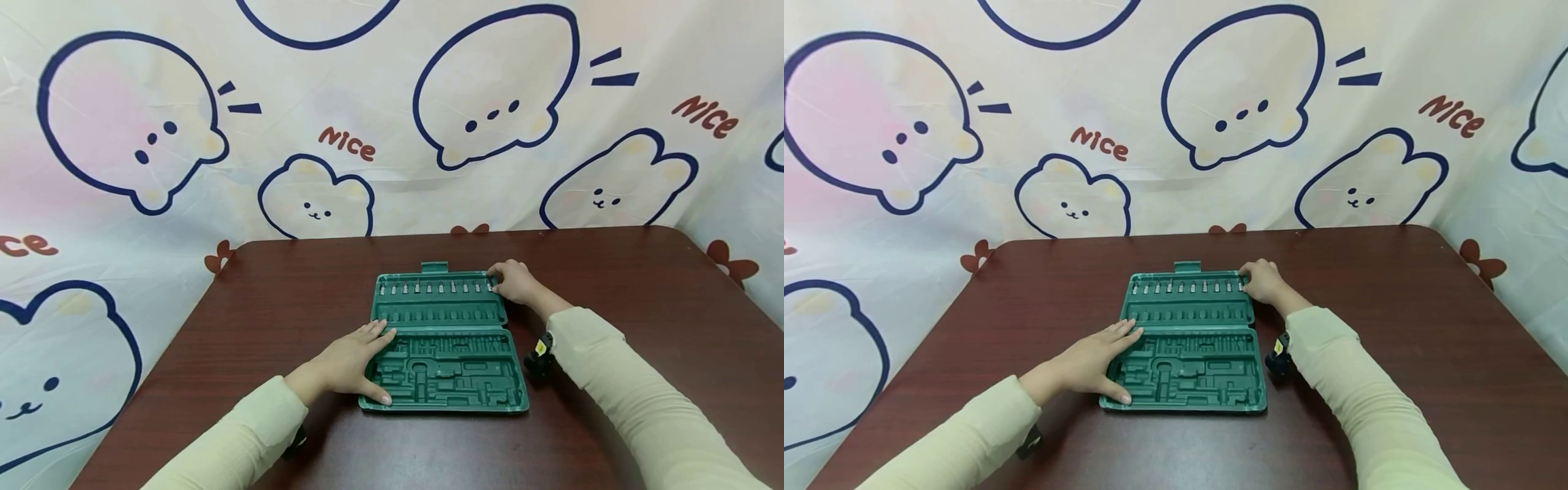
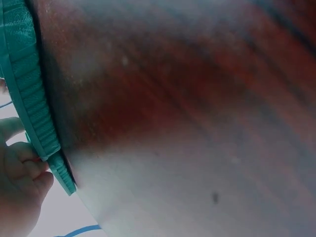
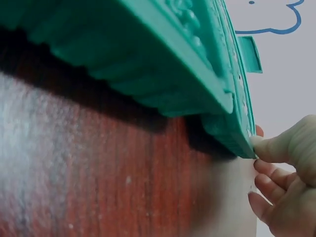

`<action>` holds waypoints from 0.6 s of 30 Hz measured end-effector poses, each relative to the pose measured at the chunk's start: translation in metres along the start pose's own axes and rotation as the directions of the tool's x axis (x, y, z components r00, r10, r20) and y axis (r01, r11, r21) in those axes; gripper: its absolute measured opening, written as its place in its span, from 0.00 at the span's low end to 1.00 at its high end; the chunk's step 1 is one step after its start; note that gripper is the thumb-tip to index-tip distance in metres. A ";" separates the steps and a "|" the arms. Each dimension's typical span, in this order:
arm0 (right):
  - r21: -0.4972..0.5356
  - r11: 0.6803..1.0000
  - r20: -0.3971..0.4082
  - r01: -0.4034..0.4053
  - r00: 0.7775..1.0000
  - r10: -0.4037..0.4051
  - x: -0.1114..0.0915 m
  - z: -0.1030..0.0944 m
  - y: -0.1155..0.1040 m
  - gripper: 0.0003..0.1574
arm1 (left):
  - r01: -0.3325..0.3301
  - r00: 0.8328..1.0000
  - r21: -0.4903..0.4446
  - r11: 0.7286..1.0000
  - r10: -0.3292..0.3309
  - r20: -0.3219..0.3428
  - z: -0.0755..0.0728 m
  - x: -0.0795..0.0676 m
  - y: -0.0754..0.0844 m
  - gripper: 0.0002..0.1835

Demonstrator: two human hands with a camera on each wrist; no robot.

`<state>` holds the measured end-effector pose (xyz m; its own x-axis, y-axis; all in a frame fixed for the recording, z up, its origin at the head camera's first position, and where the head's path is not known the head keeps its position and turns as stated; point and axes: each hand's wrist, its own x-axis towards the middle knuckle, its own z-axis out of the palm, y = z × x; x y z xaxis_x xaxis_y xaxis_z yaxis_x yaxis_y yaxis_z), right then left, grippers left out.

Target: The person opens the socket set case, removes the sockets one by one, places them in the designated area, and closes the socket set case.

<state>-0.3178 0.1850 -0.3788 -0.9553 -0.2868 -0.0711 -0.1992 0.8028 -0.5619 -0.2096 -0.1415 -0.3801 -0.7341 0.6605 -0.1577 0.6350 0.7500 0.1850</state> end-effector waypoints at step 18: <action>0.176 0.981 0.033 -0.080 0.997 0.075 0.003 -0.004 -0.002 0.19 | 0.021 1.000 0.013 1.000 -0.021 0.013 -0.002 0.000 0.002 0.58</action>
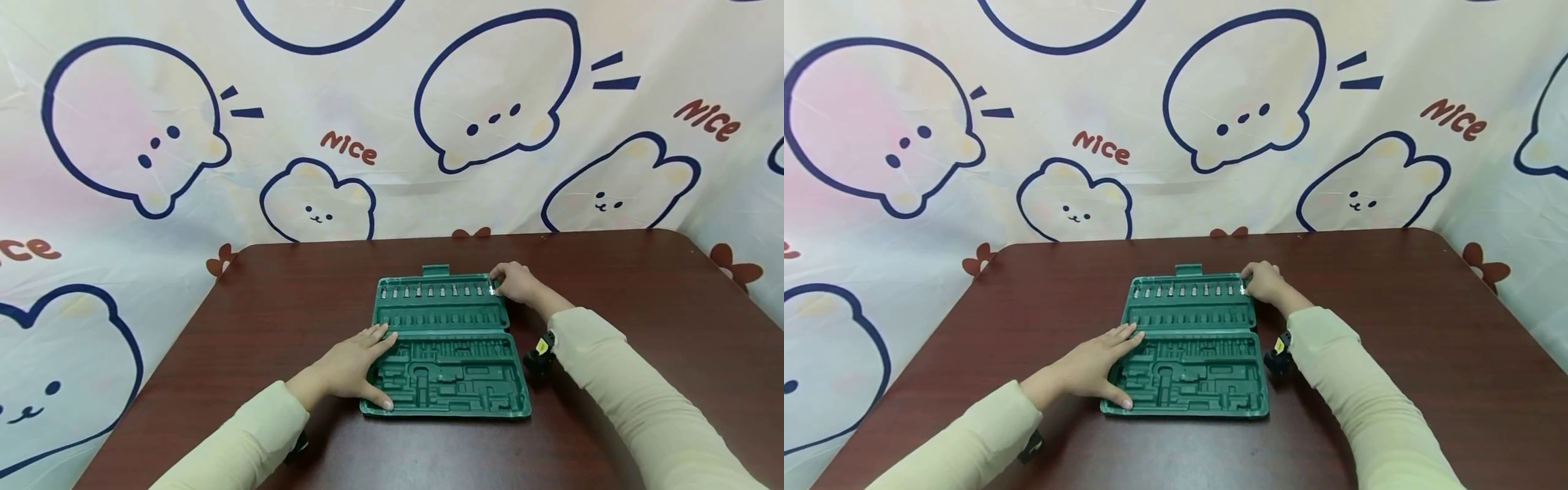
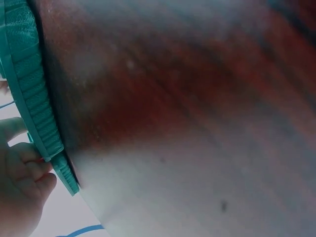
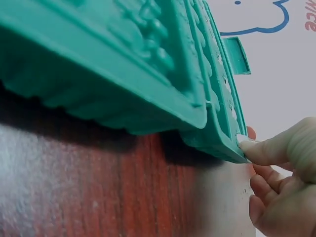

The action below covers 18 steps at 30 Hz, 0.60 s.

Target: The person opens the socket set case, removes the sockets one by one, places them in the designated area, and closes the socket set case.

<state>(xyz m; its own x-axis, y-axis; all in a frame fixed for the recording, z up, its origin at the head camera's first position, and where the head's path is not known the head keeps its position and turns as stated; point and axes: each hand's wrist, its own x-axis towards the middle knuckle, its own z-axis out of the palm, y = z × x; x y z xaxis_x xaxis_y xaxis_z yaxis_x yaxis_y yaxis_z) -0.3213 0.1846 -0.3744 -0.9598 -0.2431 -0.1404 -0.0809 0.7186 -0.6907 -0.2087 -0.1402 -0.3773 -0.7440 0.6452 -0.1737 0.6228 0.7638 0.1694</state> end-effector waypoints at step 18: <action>0.202 0.978 -0.092 -0.054 0.993 0.073 -0.005 0.010 -0.003 0.12 | -0.014 0.999 0.010 1.000 0.014 0.045 -0.003 -0.001 -0.002 0.57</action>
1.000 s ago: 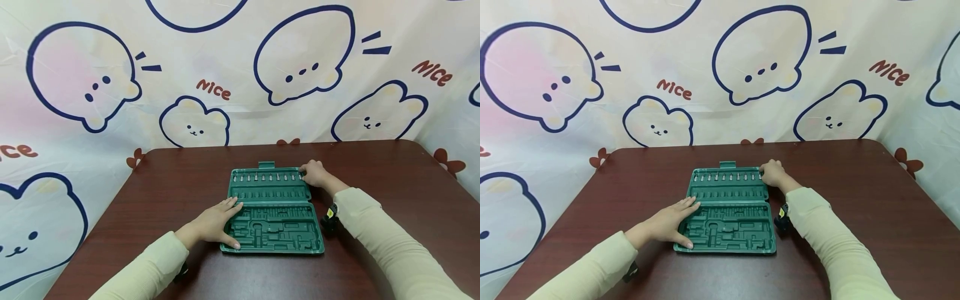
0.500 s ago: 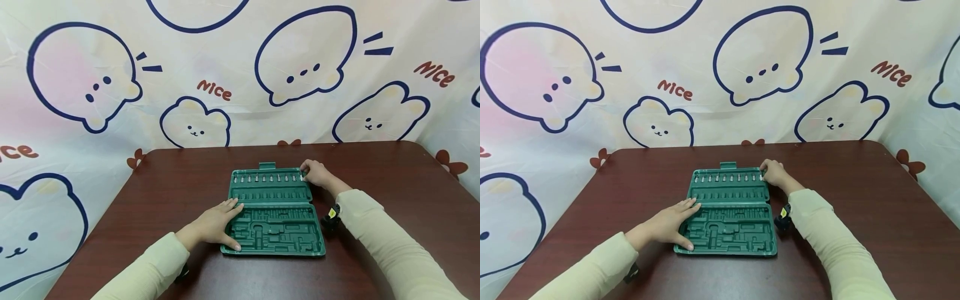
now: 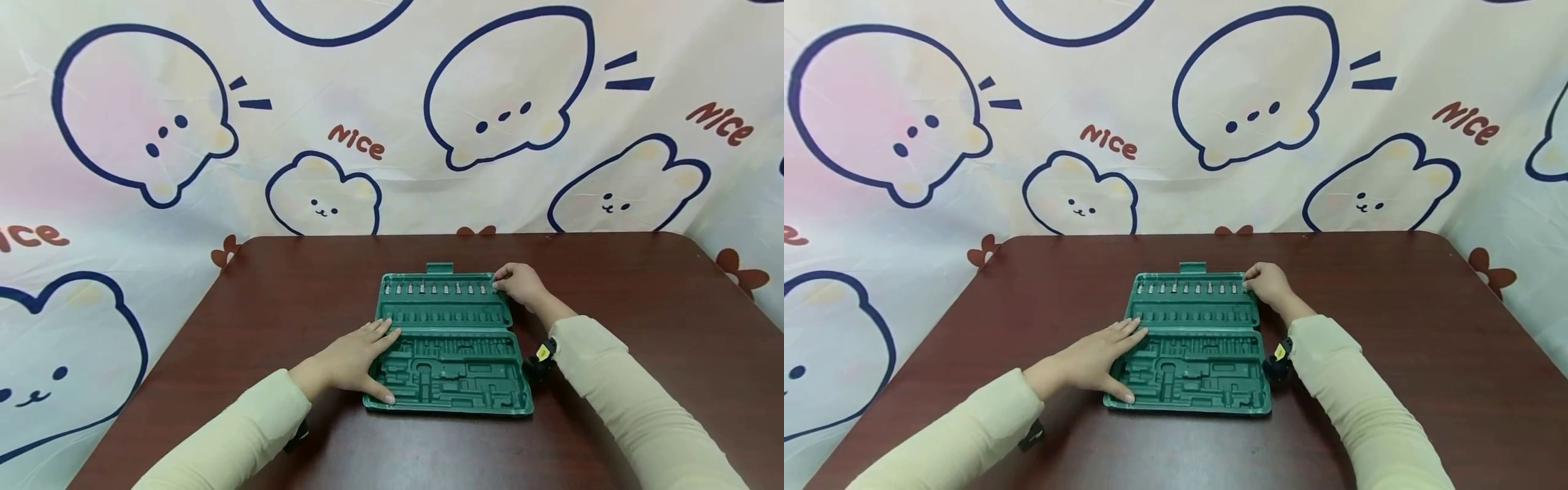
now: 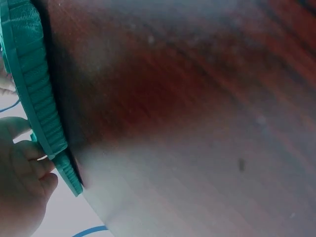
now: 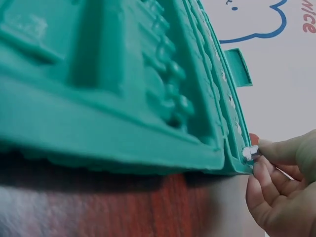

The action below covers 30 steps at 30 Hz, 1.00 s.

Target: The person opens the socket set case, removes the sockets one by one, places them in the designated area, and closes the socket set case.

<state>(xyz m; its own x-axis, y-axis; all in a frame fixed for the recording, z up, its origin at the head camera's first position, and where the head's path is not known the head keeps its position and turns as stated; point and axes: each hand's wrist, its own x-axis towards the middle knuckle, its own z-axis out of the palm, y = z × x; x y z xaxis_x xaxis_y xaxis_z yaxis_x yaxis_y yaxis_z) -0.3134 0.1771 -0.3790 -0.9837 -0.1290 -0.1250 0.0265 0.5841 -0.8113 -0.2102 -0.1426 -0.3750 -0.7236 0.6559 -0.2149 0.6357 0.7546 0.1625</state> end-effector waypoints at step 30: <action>0.005 0.998 -0.080 -0.057 0.995 0.058 -0.041 -0.035 0.039 0.13 | 0.016 0.999 -0.032 0.999 -0.014 0.047 -0.005 0.001 0.003 0.56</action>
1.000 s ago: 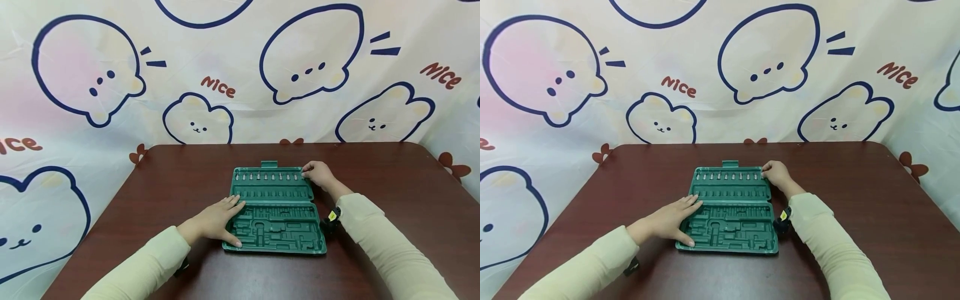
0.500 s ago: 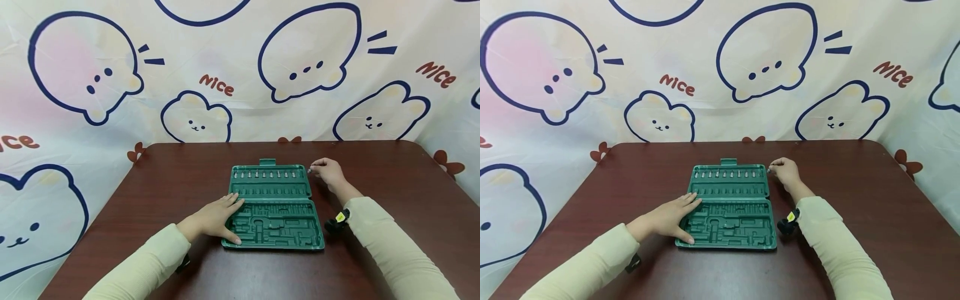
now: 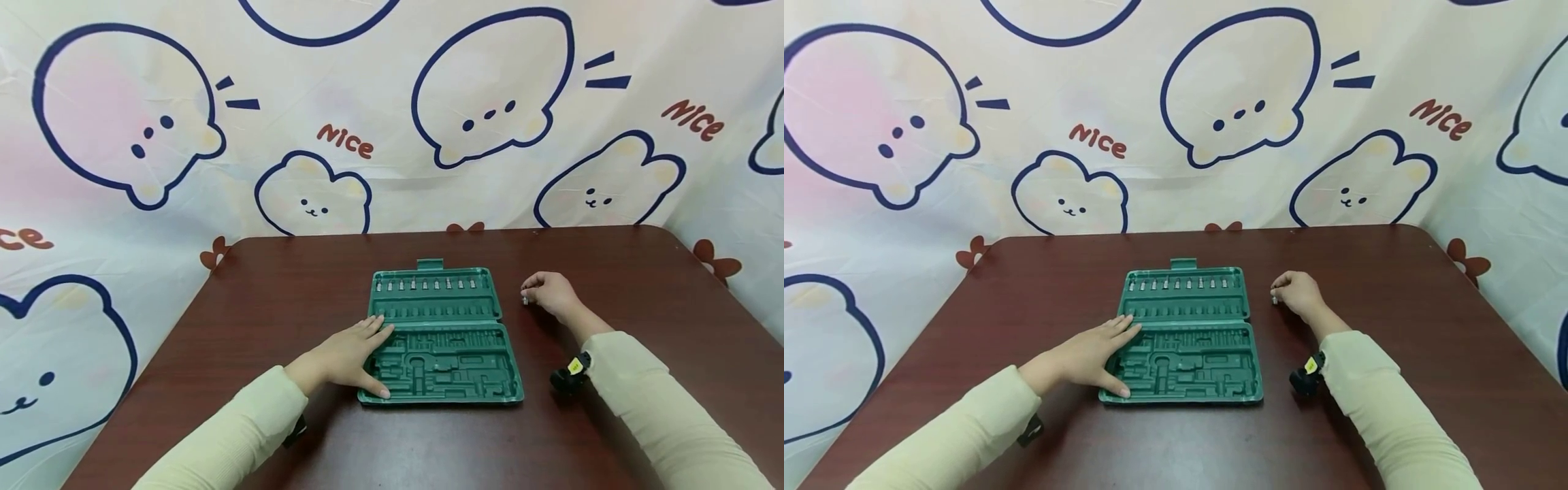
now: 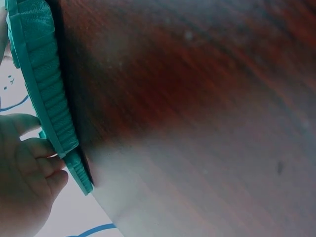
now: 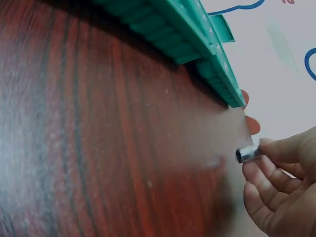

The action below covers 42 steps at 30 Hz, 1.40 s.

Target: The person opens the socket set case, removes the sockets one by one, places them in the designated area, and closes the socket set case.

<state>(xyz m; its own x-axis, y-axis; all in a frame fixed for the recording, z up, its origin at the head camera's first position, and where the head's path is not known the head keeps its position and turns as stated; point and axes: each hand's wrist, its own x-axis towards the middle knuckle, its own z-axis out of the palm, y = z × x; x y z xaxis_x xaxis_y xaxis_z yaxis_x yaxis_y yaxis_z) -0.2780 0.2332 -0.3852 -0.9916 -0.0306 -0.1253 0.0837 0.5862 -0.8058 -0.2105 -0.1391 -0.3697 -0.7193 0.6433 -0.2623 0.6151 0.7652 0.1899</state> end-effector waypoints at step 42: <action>0.010 1.000 -0.029 -0.022 0.999 0.022 0.001 0.005 -0.024 0.14 | 0.000 1.000 -0.058 0.998 0.001 0.011 -0.003 -0.001 0.000 0.56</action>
<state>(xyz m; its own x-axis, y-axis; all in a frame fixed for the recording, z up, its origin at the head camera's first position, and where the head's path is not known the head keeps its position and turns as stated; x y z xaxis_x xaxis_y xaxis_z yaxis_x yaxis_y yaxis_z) -0.2808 0.2149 -0.3689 -0.9920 0.0058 -0.1262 0.1062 0.5788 -0.8085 -0.2102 -0.1398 -0.3667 -0.7151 0.6437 -0.2726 0.5955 0.7652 0.2446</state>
